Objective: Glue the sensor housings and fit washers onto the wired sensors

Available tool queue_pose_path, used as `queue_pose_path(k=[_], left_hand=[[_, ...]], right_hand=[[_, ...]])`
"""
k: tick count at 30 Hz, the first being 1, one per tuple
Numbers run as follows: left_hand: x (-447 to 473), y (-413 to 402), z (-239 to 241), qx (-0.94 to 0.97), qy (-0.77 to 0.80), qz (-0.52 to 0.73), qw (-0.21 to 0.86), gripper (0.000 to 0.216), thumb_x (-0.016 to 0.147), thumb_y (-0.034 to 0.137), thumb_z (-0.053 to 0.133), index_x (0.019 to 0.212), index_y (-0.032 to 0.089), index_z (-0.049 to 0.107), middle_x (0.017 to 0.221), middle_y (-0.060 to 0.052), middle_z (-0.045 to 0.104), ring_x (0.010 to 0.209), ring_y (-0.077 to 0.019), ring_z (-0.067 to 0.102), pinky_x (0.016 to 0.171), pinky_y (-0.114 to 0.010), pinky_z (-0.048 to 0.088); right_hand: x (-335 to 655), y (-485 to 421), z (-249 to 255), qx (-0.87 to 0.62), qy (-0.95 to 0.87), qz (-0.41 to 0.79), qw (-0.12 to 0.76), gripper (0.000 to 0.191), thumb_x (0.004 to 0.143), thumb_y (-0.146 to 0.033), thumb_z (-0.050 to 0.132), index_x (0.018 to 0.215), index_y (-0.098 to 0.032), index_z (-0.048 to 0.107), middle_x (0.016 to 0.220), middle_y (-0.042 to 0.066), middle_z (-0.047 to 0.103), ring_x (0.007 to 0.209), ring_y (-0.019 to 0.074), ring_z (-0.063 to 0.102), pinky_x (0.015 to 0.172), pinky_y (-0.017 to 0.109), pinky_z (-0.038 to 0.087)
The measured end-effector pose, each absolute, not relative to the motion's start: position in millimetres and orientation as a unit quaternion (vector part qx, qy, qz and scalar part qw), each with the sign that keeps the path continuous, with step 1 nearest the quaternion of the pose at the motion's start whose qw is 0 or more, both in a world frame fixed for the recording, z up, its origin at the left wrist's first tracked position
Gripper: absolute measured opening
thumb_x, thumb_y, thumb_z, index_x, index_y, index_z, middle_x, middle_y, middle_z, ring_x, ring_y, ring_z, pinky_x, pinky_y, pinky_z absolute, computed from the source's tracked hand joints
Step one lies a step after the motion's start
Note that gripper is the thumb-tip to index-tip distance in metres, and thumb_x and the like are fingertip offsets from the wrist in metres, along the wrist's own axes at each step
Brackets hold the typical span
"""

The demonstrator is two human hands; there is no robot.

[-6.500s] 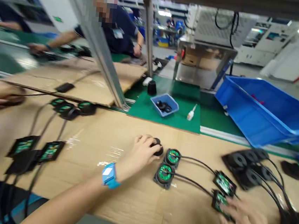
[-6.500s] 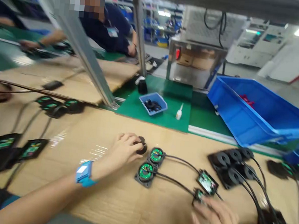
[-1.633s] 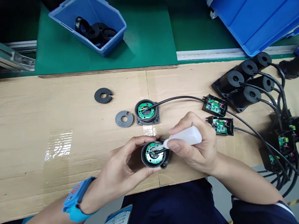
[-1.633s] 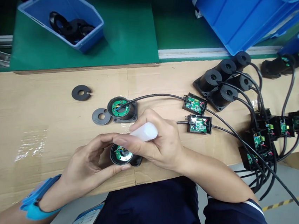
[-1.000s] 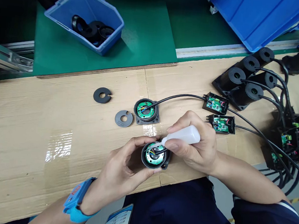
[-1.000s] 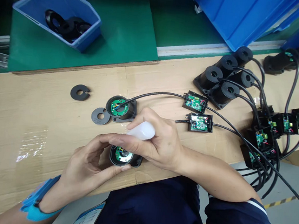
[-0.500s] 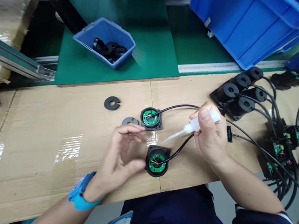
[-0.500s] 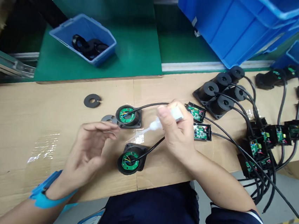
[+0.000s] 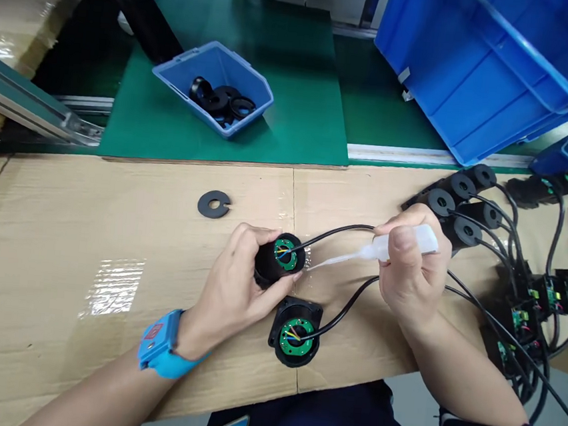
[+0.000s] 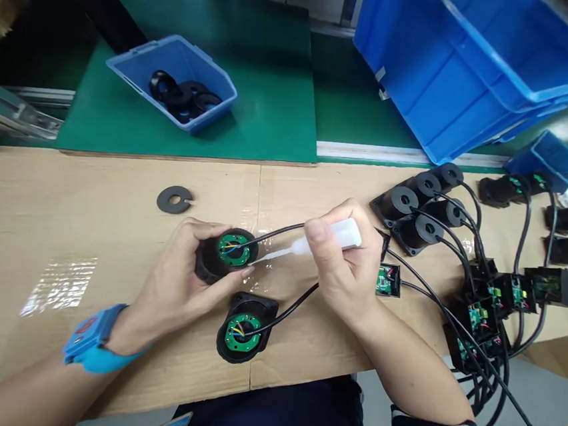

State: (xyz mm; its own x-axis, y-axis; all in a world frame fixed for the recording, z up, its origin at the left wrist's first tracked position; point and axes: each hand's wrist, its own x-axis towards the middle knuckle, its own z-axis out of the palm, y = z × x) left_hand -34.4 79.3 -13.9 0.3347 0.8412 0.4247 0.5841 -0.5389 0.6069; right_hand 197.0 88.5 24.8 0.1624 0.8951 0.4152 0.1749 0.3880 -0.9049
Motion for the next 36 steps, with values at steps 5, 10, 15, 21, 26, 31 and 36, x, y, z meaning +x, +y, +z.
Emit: queue_pose_path(k=[5, 10, 15, 21, 26, 31, 36], left_hand=[[-39, 76, -4, 0.809, 0.43, 0.363, 0.172, 0.045, 0.087, 0.02, 0.075, 0.129, 0.02, 0.057, 0.115, -0.008, 0.068, 0.107, -0.0253, 0.068, 0.09, -0.04, 0.061], [-38, 71, -3, 0.806, 0.426, 0.366, 0.185, 0.045, 0.086, 0.015, 0.076, 0.128, 0.017, 0.06, 0.114, -0.009, 0.068, 0.111, -0.0248, 0.068, 0.095, -0.039, 0.062], [-38, 69, -2, 0.807, 0.421, 0.368, 0.189, 0.045, 0.086, 0.013, 0.076, 0.128, 0.014, 0.06, 0.115, -0.009, 0.067, 0.113, -0.0231, 0.067, 0.097, -0.036, 0.061], [-38, 68, -2, 0.806, 0.424, 0.368, 0.186, 0.045, 0.086, 0.015, 0.078, 0.127, 0.013, 0.06, 0.114, -0.009, 0.068, 0.112, -0.0214, 0.067, 0.096, -0.034, 0.061], [-38, 69, 0, 0.8, 0.428, 0.364, 0.211, 0.044, 0.086, 0.02, 0.079, 0.126, 0.015, 0.061, 0.114, -0.008, 0.068, 0.111, -0.0207, 0.067, 0.095, -0.033, 0.061], [-39, 69, 1, 0.782, 0.446, 0.355, 0.252, 0.045, 0.086, 0.026, 0.079, 0.127, 0.018, 0.061, 0.114, -0.006, 0.069, 0.11, -0.0205, 0.067, 0.095, -0.034, 0.061], [-41, 69, 0, 0.757, 0.464, 0.345, 0.303, 0.046, 0.086, 0.031, 0.08, 0.128, 0.024, 0.061, 0.119, -0.005, 0.07, 0.112, -0.022, 0.069, 0.098, -0.038, 0.06]], right_hand=[[193, 84, 28, -0.434, -0.643, 0.273, 0.569, 0.026, 0.096, -0.047, 0.073, 0.087, -0.024, 0.067, 0.073, -0.002, 0.064, 0.055, 0.011, 0.056, 0.047, 0.026, 0.045], [191, 85, 31, -0.411, -0.699, 0.256, 0.526, 0.02, 0.099, -0.042, 0.071, 0.091, -0.024, 0.066, 0.076, -0.002, 0.067, 0.06, 0.0112, 0.063, 0.05, 0.025, 0.05], [190, 86, 35, -0.408, -0.72, 0.246, 0.504, 0.022, 0.098, -0.04, 0.072, 0.088, -0.022, 0.063, 0.073, -0.004, 0.068, 0.055, 0.0083, 0.061, 0.046, 0.022, 0.046], [189, 85, 36, -0.414, -0.727, 0.241, 0.492, 0.026, 0.098, -0.042, 0.071, 0.086, -0.022, 0.061, 0.067, -0.006, 0.065, 0.05, 0.0074, 0.057, 0.043, 0.022, 0.044], [189, 86, 33, -0.418, -0.741, 0.198, 0.487, 0.027, 0.1, -0.046, 0.068, 0.089, -0.024, 0.059, 0.07, -0.006, 0.067, 0.055, 0.0086, 0.062, 0.047, 0.023, 0.048], [191, 85, 29, -0.402, -0.765, 0.14, 0.484, 0.026, 0.102, -0.048, 0.065, 0.094, -0.024, 0.058, 0.072, -0.005, 0.067, 0.058, 0.0097, 0.063, 0.049, 0.023, 0.05], [193, 82, 27, -0.406, -0.72, 0.205, 0.524, 0.024, 0.099, -0.047, 0.07, 0.095, -0.024, 0.063, 0.077, -0.002, 0.068, 0.06, 0.0107, 0.063, 0.049, 0.026, 0.049]])
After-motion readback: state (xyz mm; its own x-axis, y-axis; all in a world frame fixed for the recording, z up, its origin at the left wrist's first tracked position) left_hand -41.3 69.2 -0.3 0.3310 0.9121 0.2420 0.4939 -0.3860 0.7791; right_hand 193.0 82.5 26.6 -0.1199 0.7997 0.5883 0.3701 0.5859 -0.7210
